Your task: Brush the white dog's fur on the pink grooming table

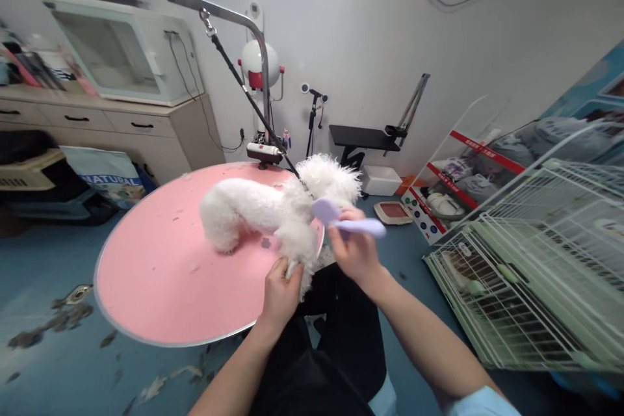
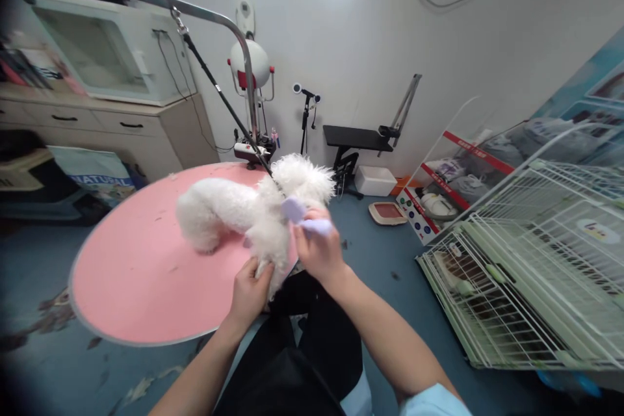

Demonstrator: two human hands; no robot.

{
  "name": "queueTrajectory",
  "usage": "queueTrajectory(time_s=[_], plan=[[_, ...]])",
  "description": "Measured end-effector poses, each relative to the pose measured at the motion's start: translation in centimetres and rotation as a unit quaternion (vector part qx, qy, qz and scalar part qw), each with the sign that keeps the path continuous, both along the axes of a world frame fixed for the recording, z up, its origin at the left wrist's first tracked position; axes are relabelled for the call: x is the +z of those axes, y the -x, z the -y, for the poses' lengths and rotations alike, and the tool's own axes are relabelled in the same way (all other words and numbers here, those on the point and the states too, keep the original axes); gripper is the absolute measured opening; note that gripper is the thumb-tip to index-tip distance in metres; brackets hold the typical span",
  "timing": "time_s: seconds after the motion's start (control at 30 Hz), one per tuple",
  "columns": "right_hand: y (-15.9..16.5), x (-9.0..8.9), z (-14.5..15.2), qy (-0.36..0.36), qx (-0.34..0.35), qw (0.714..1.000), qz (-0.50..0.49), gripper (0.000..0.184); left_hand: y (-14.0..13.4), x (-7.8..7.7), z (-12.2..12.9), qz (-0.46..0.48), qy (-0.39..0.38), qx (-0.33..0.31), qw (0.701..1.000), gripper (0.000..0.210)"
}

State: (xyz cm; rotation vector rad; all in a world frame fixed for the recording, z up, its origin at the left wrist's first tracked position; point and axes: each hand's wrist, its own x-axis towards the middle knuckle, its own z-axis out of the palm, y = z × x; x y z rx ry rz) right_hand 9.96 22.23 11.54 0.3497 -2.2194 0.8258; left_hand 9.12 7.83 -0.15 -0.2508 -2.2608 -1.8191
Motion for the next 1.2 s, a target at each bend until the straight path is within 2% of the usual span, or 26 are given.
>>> queueTrajectory(time_s=[0.07, 0.17, 0.2, 0.27, 0.33, 0.4, 0.47, 0.53, 0.57, 0.6, 0.67, 0.7, 0.8, 0.83, 0.93, 0.97, 1.07, 1.13, 1.2], plan=[[-0.2, -0.2, -0.2, 0.026, 0.008, 0.999, -0.022, 0.018, 0.0, -0.1, -0.1, 0.000, -0.001, -0.008, 1.000, 0.019], [-0.4, -0.6, -0.3, -0.003, 0.075, 0.991, 0.113, 0.018, 0.1, -0.2, -0.1, -0.005, 0.006, -0.008, 1.000, 0.015], [-0.4, -0.8, -0.4, -0.002, 0.062, 0.990, 0.123, 0.018, 0.1, -0.2, -0.1, -0.013, 0.017, -0.004, 1.000, 0.016], [-0.3, -1.1, -0.5, 0.041, -0.002, 0.997, 0.058, 0.018, 0.0, -0.2, -0.1, -0.030, 0.040, -0.001, 0.999, 0.020], [-0.3, -1.1, -0.6, 0.062, -0.008, 0.998, 0.029, 0.021, 0.0, -0.2, -0.1, -0.035, 0.045, -0.009, 0.998, 0.018], [-0.1, -0.8, -0.5, 0.033, 0.035, 0.994, 0.103, 0.021, 0.0, -0.2, -0.2, -0.039, 0.040, -0.012, 0.998, 0.015], [0.2, -0.2, -0.5, 0.004, 0.014, 0.990, 0.138, 0.020, -0.1, -0.3, -0.3, -0.053, 0.043, -0.007, 0.998, 0.018], [0.6, 0.4, -0.5, 0.010, -0.054, 0.996, 0.071, 0.020, -0.2, -0.4, -0.4, -0.069, 0.055, -0.005, 0.996, 0.022], [0.8, 0.6, -0.4, 0.009, -0.062, 0.997, 0.043, 0.020, -0.2, -0.5, -0.5, -0.073, 0.062, -0.007, 0.995, 0.023], [1.0, 0.7, -0.2, -0.004, -0.042, 0.998, 0.042, 0.020, -0.3, -0.5, -0.5, -0.071, 0.065, -0.012, 0.995, 0.023], [1.1, 0.6, 0.2, -0.041, 0.025, 0.993, 0.106, 0.017, -0.4, -0.4, -0.5, -0.062, 0.062, -0.011, 0.996, 0.023], [1.1, 0.5, 0.4, -0.048, 0.038, 0.989, 0.132, 0.016, -0.4, -0.3, -0.5, -0.056, 0.055, -0.010, 0.997, 0.023], [0.8, 0.0, 0.5, 0.008, -0.004, 0.997, 0.080, 0.018, -0.6, 0.2, -0.5, -0.026, 0.003, -0.035, 0.999, 0.029], [0.6, -0.1, 0.5, 0.024, 0.004, 0.997, 0.069, 0.020, -0.8, 0.4, -0.5, -0.005, -0.022, -0.050, 0.999, 0.031], [0.2, -0.3, -0.1, 0.019, 0.076, 0.986, 0.150, 0.020, -1.2, 0.6, -0.4, 0.060, -0.090, -0.082, 0.991, 0.032], [0.1, -0.4, -0.4, 0.022, 0.073, 0.983, 0.165, 0.020, -1.4, 0.7, -0.4, 0.070, -0.103, -0.083, 0.989, 0.033], [-0.1, -0.7, -1.1, 0.114, -0.002, 0.992, 0.058, 0.022, -1.7, 0.7, -0.4, 0.071, -0.105, -0.076, 0.989, 0.029], [-0.4, -1.0, -1.3, 0.141, 0.032, 0.988, 0.050, 0.023, -1.8, 0.8, -0.3, 0.072, -0.091, -0.069, 0.991, 0.026], [-0.6, -1.2, -1.4, 0.102, 0.097, 0.981, 0.135, 0.022, -1.9, 1.1, -0.2, 0.065, -0.079, -0.066, 0.993, 0.027]])
